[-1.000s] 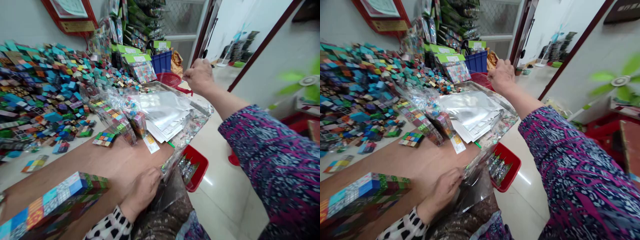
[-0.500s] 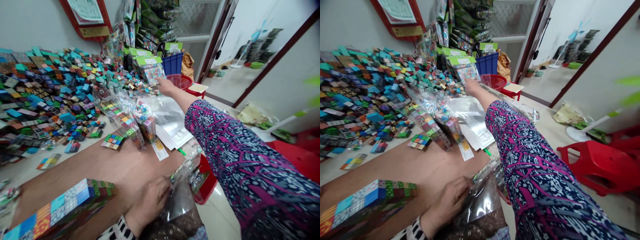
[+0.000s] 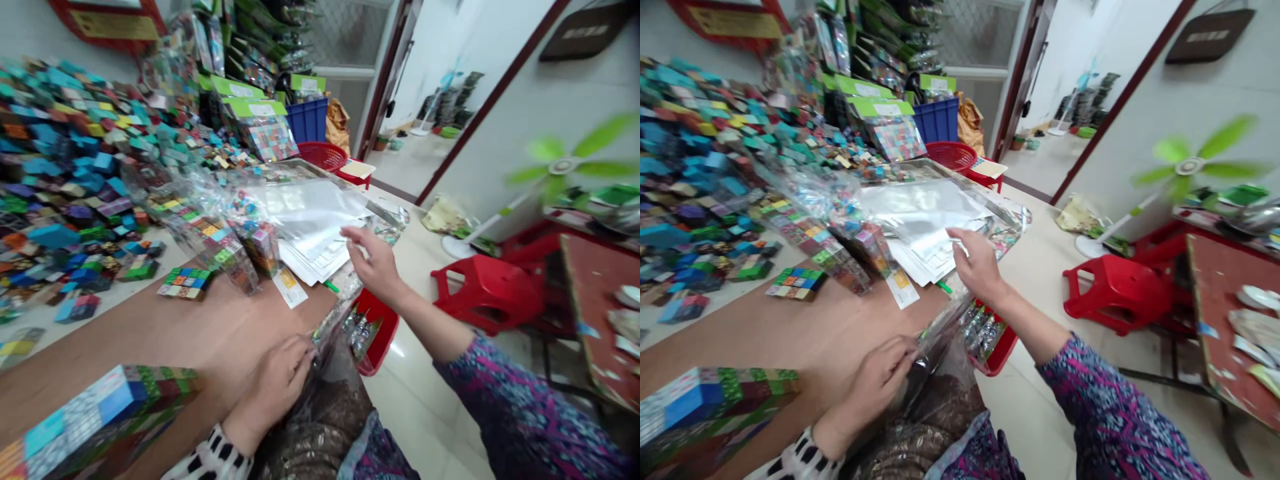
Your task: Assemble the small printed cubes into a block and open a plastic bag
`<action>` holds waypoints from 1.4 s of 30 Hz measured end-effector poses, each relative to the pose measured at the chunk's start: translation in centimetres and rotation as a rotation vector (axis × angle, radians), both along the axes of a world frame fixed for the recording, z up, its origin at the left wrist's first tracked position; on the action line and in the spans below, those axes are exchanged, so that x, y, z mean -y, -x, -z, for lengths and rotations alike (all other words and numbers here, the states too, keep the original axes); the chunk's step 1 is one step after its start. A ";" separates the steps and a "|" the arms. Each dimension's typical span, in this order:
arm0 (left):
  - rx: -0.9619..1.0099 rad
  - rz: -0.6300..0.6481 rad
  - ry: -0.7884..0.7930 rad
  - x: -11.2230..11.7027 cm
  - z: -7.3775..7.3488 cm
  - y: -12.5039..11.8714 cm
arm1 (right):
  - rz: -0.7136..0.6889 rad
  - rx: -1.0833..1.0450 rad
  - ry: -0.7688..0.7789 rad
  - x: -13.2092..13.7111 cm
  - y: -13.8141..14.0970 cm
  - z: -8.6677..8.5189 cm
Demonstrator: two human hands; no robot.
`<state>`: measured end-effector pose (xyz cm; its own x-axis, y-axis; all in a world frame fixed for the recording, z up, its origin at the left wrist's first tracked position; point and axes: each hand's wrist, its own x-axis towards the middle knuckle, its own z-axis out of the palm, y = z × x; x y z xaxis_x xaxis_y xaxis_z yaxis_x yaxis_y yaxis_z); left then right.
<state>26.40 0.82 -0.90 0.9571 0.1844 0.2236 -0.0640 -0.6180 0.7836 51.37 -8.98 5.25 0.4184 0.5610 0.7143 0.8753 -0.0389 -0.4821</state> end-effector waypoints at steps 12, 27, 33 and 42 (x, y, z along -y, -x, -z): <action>-0.133 -0.052 0.030 -0.1 -1.3 -0.9 | -0.013 -0.272 0.236 7.9 16.9 7.2; -0.243 -0.177 0.190 6.5 -1.9 -4.0 | 0.214 -0.370 0.594 9.9 16.5 2.2; -0.284 -0.177 0.295 7.5 -0.8 -4.2 | 0.260 -0.339 0.860 10.7 17.1 1.0; -0.325 -0.247 0.403 7.4 1.0 -4.3 | 0.303 -0.165 1.024 11.6 16.5 2.2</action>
